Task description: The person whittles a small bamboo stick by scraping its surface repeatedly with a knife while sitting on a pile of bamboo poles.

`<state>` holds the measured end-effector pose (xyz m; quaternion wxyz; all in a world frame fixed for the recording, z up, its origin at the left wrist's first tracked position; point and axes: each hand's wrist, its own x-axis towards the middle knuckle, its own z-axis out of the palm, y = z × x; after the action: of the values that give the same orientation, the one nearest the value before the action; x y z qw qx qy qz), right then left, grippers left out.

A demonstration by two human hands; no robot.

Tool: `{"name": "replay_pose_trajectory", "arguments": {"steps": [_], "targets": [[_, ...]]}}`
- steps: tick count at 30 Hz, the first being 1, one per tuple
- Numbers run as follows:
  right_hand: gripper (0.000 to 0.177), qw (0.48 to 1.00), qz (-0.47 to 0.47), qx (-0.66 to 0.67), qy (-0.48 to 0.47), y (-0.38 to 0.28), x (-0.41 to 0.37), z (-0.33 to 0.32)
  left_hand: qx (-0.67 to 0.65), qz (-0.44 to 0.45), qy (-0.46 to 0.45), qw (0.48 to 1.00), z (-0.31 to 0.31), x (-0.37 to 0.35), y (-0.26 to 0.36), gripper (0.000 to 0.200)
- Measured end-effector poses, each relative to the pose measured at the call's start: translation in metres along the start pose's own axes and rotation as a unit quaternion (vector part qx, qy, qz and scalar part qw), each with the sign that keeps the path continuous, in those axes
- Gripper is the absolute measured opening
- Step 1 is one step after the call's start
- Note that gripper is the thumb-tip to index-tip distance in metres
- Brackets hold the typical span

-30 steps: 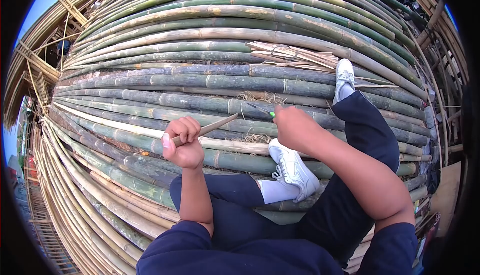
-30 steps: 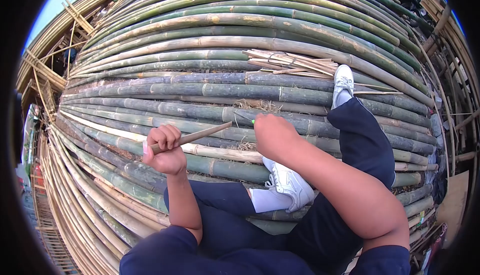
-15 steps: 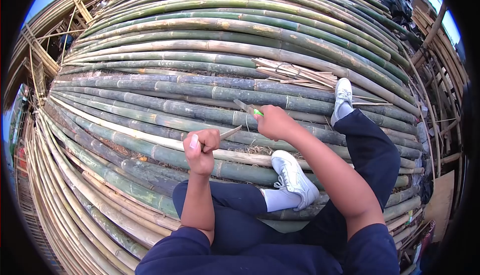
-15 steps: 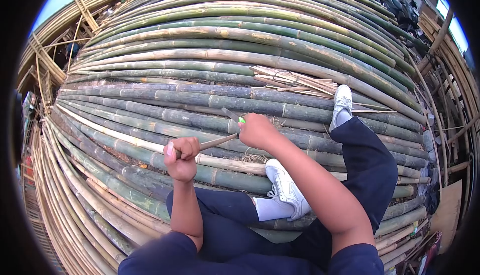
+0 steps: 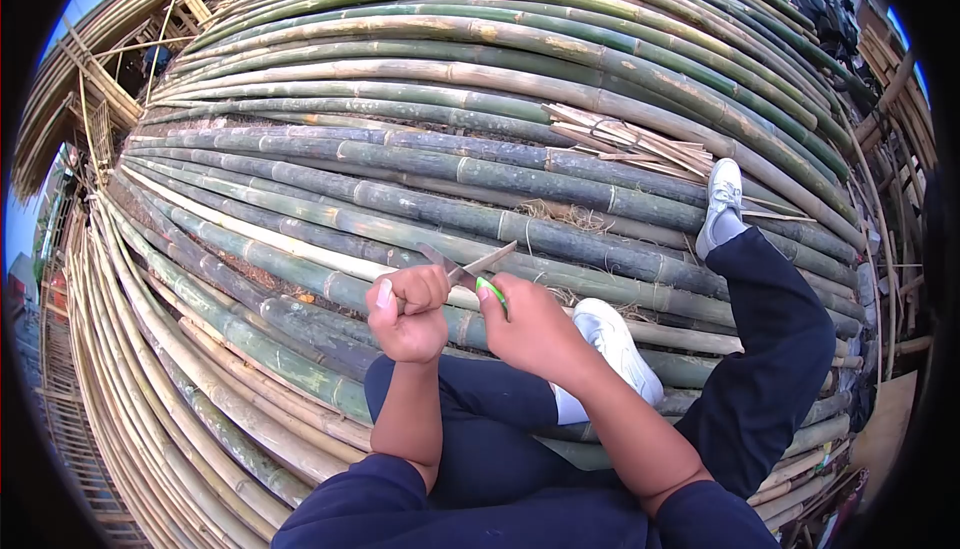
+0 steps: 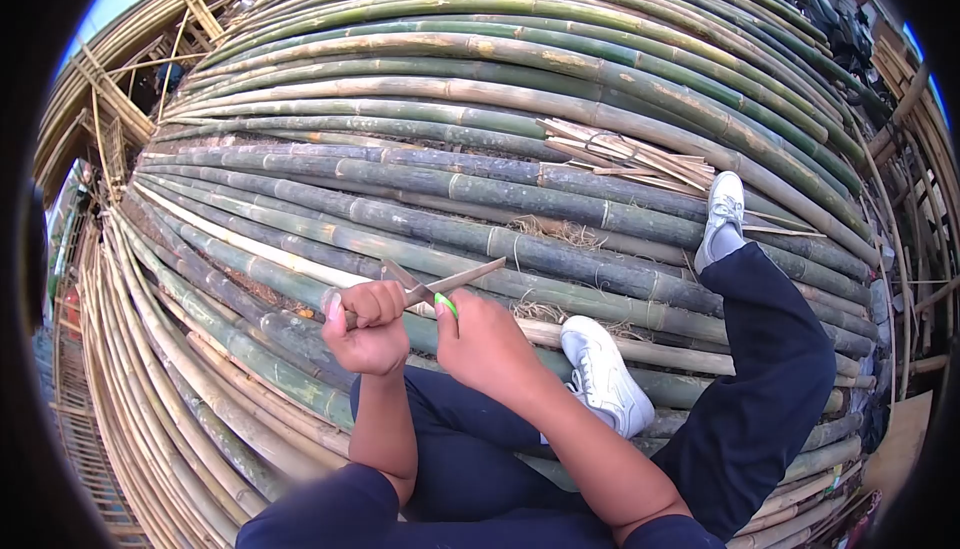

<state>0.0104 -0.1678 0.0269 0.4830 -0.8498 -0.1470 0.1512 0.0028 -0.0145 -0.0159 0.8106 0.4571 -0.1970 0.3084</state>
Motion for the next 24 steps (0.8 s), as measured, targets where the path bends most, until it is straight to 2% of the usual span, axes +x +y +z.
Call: {"name": "replay_pose_trajectory", "arguments": {"steps": [6,13,18,20,22,23,24], "targets": [[0.028,1.000,-0.027,0.005,-0.014,-0.007,-0.009,-0.017,0.018,0.004,-0.001,1.000,0.016,-0.002,0.026,0.047],[0.031,0.999,0.041,-0.009,-0.007,0.007,0.002,-0.046,0.047,0.004,0.057,0.997,0.014,-0.001,0.029,0.045],[0.032,0.998,0.060,-0.006,0.019,0.024,0.006,-0.047,0.045,-0.005,0.018,0.999,0.012,0.002,0.030,0.043],[0.033,0.998,0.058,-0.003,0.035,0.031,0.006,-0.042,0.049,-0.006,-0.032,0.998,0.012,0.002,0.029,0.045],[0.034,0.997,-0.028,0.023,0.071,0.029,0.003,-0.032,0.042,-0.008,-0.057,0.997,0.016,0.002,0.029,0.046],[0.034,0.997,-0.028,0.024,0.071,0.024,-0.001,-0.031,0.037,-0.009,-0.082,0.996,0.018,0.002,0.029,0.047],[0.032,1.000,-0.007,0.020,0.006,0.005,-0.008,-0.033,0.038,-0.008,-0.082,0.996,0.021,0.001,0.028,0.047]]}}
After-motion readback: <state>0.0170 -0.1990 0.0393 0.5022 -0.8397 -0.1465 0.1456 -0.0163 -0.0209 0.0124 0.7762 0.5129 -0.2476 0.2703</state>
